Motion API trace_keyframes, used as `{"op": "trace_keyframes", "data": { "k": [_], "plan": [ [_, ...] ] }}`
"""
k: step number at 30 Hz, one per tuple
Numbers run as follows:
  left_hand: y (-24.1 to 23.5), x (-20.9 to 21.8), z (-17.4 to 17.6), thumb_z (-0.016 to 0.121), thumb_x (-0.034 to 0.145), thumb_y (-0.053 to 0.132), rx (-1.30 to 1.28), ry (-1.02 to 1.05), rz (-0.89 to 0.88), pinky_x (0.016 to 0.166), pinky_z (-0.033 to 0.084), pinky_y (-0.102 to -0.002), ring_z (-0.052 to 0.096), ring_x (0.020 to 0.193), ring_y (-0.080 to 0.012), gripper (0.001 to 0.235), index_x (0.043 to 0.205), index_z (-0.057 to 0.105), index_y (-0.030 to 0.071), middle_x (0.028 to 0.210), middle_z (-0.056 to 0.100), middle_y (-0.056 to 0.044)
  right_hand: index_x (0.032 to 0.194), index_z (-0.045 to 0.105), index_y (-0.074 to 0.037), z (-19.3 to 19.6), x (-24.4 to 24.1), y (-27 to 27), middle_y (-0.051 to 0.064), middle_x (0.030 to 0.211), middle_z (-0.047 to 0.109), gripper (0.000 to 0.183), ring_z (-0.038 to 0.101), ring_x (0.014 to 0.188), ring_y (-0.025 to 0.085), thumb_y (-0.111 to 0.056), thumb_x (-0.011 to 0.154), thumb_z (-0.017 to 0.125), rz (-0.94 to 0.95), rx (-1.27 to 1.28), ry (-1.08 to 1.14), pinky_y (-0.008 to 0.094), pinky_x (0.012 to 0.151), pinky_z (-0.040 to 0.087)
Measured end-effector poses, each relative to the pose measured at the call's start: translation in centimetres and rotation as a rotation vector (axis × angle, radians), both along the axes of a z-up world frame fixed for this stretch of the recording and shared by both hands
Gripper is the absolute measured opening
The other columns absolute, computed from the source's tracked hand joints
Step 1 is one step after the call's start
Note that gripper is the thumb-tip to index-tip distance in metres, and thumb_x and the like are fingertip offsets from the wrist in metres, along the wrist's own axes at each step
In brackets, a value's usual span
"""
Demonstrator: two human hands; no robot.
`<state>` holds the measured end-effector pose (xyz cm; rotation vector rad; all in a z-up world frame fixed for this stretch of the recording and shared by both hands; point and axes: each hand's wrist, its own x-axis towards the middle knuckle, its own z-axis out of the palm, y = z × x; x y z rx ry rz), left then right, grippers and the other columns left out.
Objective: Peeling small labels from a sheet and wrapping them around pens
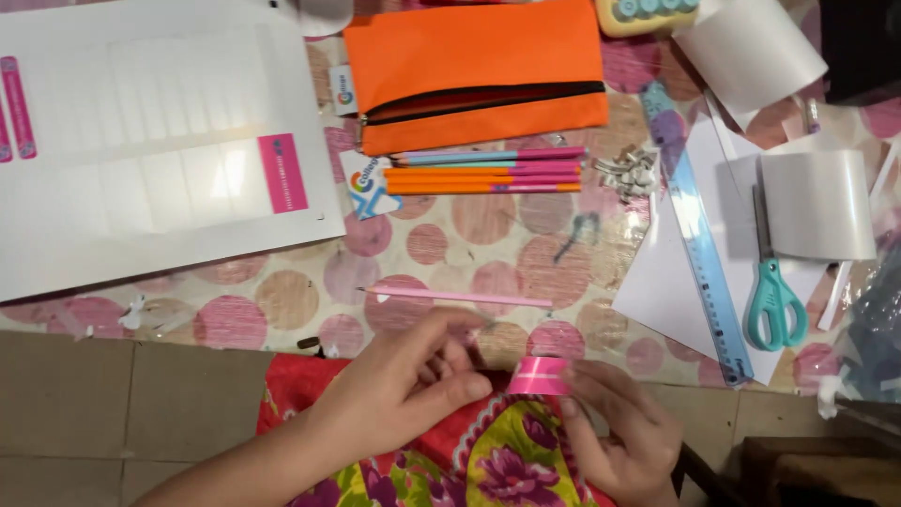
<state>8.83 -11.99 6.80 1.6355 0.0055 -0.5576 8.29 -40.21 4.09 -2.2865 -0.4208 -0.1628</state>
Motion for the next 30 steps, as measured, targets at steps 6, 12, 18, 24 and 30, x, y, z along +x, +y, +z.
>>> {"op": "trace_keyframes", "data": {
  "k": [6,12,18,24,30],
  "plan": [
    [-0.8,1.4,-1.3,0.058,0.101,0.027,0.278,-0.492,0.059,0.087,0.061,-0.038,0.075,0.100,-0.0259,0.035,0.125,0.070,0.004,0.114,0.078,-0.012,0.113,0.073,-0.003,0.4,1.1,0.3,0.018,0.113,0.076,0.032,0.080,0.098,0.028,-0.026,0.096,0.058,0.122,0.137,0.073,0.035,0.084,0.068],
    [0.3,2.0,-4.4,0.074,0.088,0.002,0.774,-0.890,0.064,0.080,0.050,-0.046,0.063,0.091,-0.0293,0.030,0.118,0.073,0.005,0.110,0.070,-0.010,0.106,0.070,-0.001,-0.4,1.2,0.6,-0.001,0.070,0.067,0.020,0.030,0.046,-0.002,-0.004,0.087,0.075,-0.178,0.274,0.294,0.015,0.045,0.026],
    [0.7,1.9,-4.9,0.073,0.089,0.001,0.692,-0.803,0.055,0.088,0.046,-0.044,0.062,0.097,-0.0302,0.024,0.112,0.071,0.009,0.110,0.068,-0.008,0.093,0.073,0.004,-0.7,2.8,0.7,0.014,0.087,0.072,0.011,0.072,0.083,0.024,0.001,0.084,0.078,-0.166,0.158,0.120,0.033,0.075,0.056],
    [0.7,1.9,-4.6,0.074,0.095,0.012,0.623,-0.737,0.083,0.089,0.041,-0.042,0.061,0.100,-0.0286,0.016,0.110,0.070,0.010,0.110,0.066,-0.006,0.094,0.069,0.005,-0.6,2.9,0.5,0.014,0.089,0.072,0.010,0.071,0.086,0.027,0.006,0.086,0.076,-0.156,0.161,0.079,0.037,0.081,0.058],
    [0.3,2.3,-3.3,0.072,0.097,0.014,0.625,-0.744,0.091,0.090,0.043,-0.042,0.060,0.101,-0.0279,0.015,0.111,0.069,0.009,0.111,0.065,-0.005,0.094,0.069,0.005,-0.5,2.9,1.0,0.016,0.091,0.073,0.009,0.072,0.091,0.027,0.008,0.086,0.075,-0.171,0.183,0.095,0.036,0.085,0.060]
  ]
}}
